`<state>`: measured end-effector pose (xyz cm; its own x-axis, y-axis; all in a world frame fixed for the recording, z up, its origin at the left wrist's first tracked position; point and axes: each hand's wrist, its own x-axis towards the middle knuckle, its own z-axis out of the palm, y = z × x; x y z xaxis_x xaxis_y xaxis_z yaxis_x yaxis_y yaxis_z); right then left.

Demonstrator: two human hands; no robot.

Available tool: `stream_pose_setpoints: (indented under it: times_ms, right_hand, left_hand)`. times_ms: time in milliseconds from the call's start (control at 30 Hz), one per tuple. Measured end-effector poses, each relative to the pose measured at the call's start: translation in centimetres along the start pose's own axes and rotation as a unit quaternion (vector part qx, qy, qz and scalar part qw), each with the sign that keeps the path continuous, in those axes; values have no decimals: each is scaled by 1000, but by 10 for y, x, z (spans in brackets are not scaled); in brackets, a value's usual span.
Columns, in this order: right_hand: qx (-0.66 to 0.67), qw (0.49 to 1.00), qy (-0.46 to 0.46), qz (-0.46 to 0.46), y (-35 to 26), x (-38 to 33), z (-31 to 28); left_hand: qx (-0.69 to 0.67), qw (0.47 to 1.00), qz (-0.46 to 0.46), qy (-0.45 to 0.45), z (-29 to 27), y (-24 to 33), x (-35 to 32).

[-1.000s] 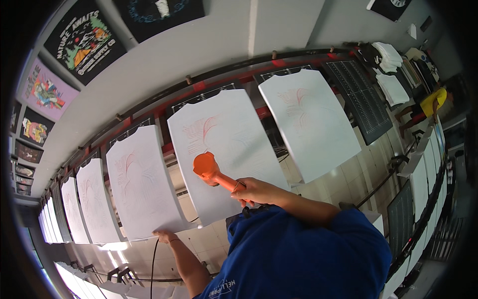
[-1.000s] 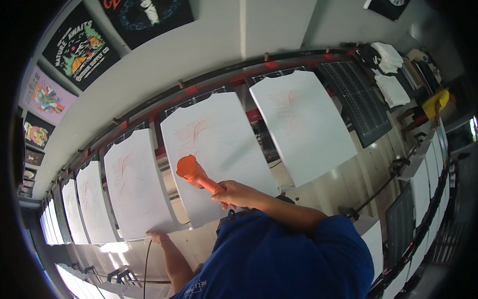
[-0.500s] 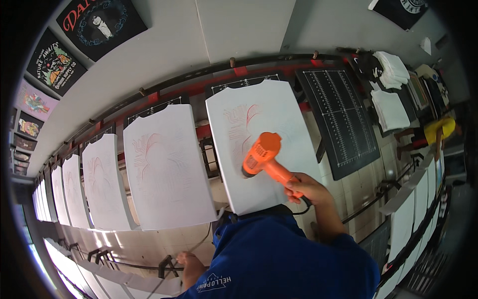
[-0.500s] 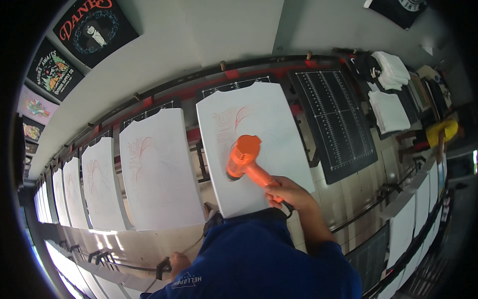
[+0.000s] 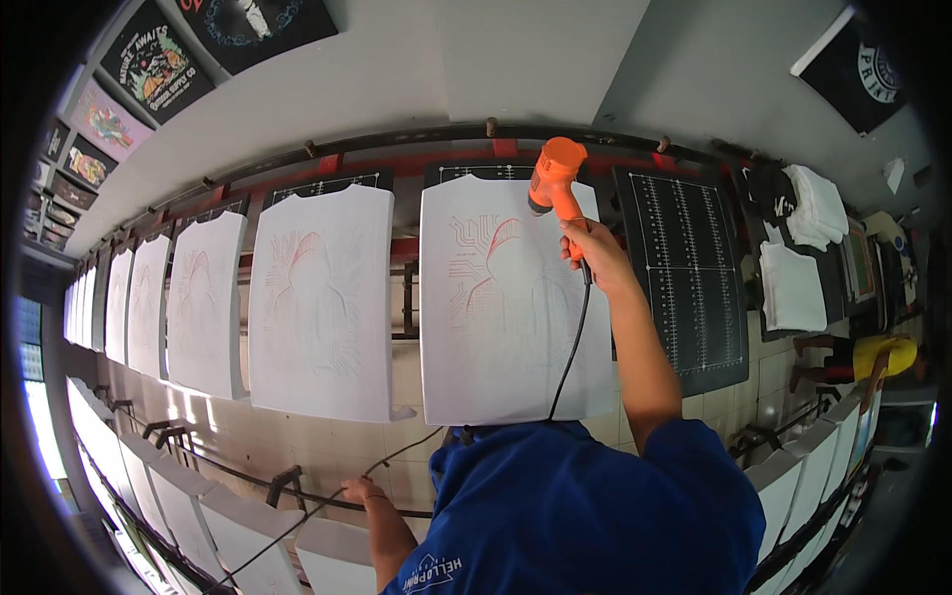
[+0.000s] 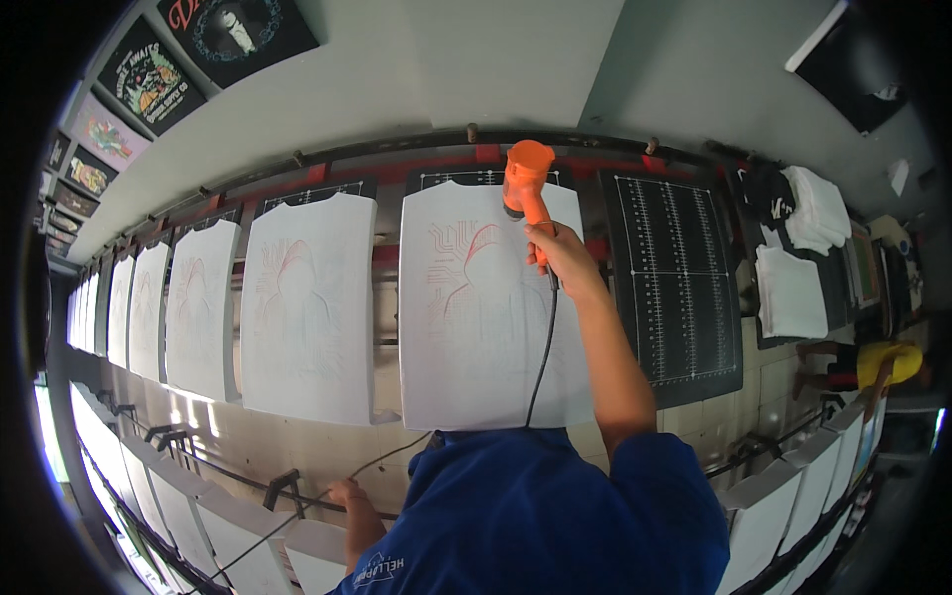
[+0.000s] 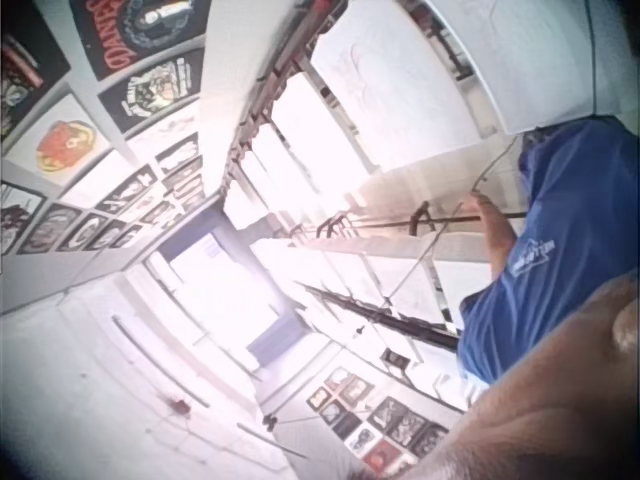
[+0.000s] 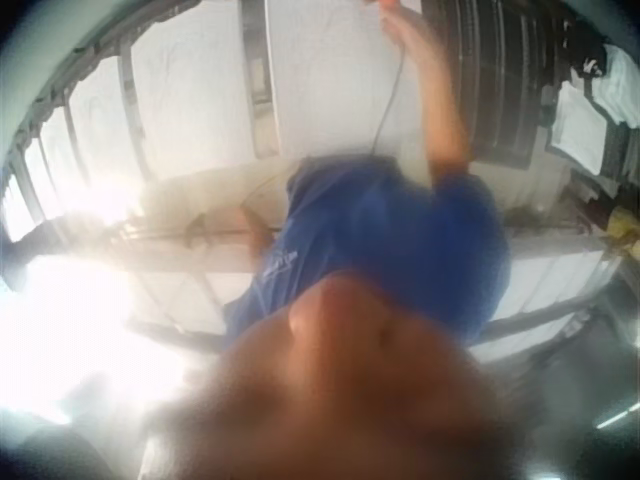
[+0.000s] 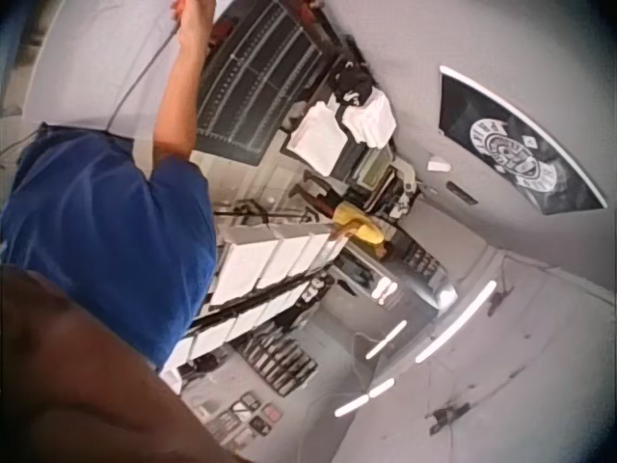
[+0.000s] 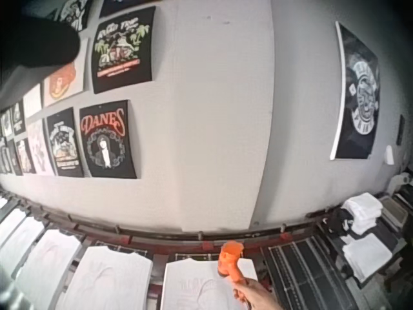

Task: The person uses an orange heat gun to apply heat to a design on a white t-shirt laid out on a workbench. They move the heat gun back and forth over the design area while holding the t-shirt in place with their other hand.

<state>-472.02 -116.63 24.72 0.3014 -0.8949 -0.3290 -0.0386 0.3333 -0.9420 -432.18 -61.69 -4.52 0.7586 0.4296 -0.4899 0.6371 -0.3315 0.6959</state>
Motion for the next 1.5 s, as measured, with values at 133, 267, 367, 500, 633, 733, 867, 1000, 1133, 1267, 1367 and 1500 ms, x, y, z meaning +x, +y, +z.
stream_pose_setpoints:
  times_ms: [133, 267, 367, 500, 633, 733, 867, 1000, 1133, 1267, 1367, 1500]
  right_hand:
    - [-1, 1000, -9, 21, 3, 8, 3]
    - [-1, 999, 34, 22, 17, 8, -12]
    - [10, 996, 90, 22, 20, 0, -31]
    - [25, 993, 114, 29, 18, -3, -39]
    - [18, 997, 73, 27, 20, -2, -17]
    - [26, 998, 9, 50, 18, -1, -2]
    - [6, 998, 27, 54, 16, -7, -4]
    - [4, 993, 110, 48, 17, -17, -23]
    - [15, 990, 130, 52, 19, -21, -26]
    - [9, 997, 52, 55, 17, -21, 6]
    - [16, 998, 2, 67, 16, -20, 24]
    - [-5, 997, 46, 69, 15, -30, 9]
  left_hand:
    - [-57, 998, -3, -26, 4, 26, -27]
    - [-92, 991, -54, -81, -12, 17, -5]
    - [-96, 987, -84, -99, -27, -9, 18]
    - [-99, 983, -138, -70, -28, -14, 24]
    - [-72, 983, -149, -84, -11, -2, 39]
    - [-25, 981, -109, -156, 12, 14, 55]
    - [76, 962, -47, -257, 64, 31, 17]
    - [121, 945, 16, -303, 86, 23, -33]
    - [156, 918, 85, -354, 91, 9, -47]
    - [296, 836, 282, -365, 93, -6, -55]
    - [380, 739, 444, -336, 92, -8, -90]
    - [332, 716, 495, -365, 75, -11, -105]
